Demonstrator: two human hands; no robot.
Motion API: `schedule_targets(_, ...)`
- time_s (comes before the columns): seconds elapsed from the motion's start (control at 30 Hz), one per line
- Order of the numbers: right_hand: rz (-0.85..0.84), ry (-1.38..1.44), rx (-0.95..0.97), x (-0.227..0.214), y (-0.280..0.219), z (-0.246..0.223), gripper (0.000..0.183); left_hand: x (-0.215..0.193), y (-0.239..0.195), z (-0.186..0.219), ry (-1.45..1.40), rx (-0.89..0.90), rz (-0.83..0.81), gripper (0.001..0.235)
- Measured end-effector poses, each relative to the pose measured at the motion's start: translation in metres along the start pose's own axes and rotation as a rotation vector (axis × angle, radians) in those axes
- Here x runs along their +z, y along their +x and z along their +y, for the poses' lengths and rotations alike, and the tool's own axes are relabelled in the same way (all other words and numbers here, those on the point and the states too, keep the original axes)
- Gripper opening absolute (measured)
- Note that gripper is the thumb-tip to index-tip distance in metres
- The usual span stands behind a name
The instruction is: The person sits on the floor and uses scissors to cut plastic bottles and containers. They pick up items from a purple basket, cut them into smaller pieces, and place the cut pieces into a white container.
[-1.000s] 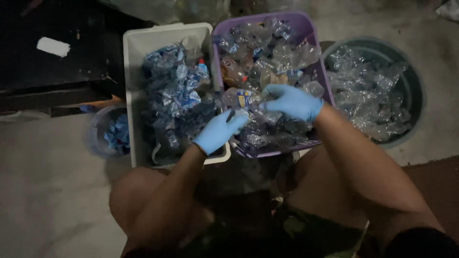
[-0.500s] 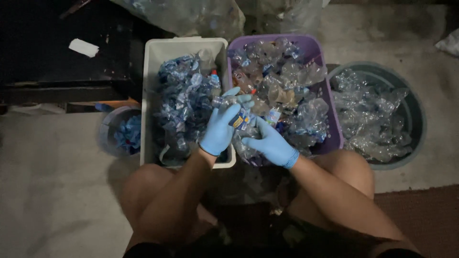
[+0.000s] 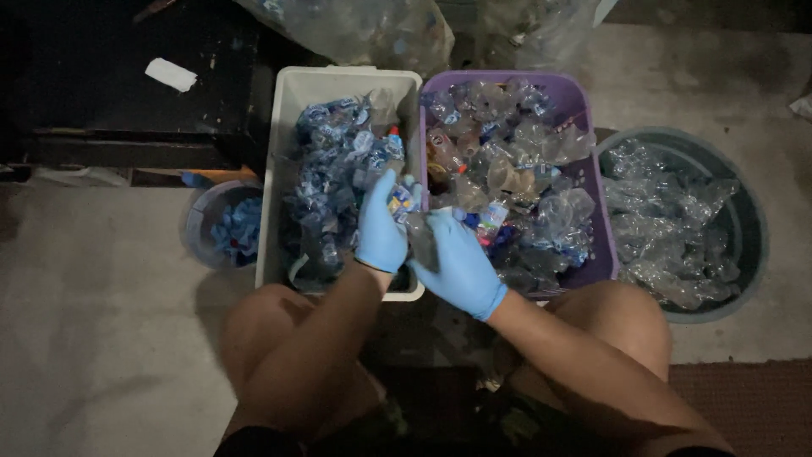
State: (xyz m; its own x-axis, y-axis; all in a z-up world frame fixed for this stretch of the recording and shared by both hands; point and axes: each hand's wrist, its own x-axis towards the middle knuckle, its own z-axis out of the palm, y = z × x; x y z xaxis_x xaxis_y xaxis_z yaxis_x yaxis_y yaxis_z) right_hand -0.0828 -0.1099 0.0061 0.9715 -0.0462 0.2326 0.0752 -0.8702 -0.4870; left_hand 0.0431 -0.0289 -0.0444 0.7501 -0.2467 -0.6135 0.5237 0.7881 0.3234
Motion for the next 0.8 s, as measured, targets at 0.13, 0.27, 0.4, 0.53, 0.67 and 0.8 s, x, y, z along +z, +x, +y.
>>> schedule_targets(0.13,-0.153,0.32,0.063,-0.021,-0.003,0.009,0.114,0.017,-0.009,0.038,-0.013,-0.076,-0.112,0.028)
schedule_targets(0.27,-0.231,0.157,0.095,0.007,-0.016,0.074,0.111,0.026,-0.026,0.063,-0.167,-0.237,-0.311,0.031)
schedule_targets(0.4,-0.36,0.861,0.419,-0.012,-0.009,0.034,0.063,0.007,-0.004,0.058,-0.169,-0.289,-0.322,0.03)
schedule_targets(0.53,-0.392,2.14,0.216,0.013,-0.021,0.039,0.062,0.023,-0.035,0.049,-0.028,-0.433,-0.391,0.035)
schedule_targets(0.67,-0.34,2.208,0.488,0.068,-0.037,0.067,0.037,-0.011,0.001,0.02,0.225,-0.342,-0.372,0.03)
schedule_targets(0.8,-0.13,1.659,0.637,0.03,-0.005,0.035,0.03,0.018,-0.021,0.028,0.437,-0.031,-0.099,0.036)
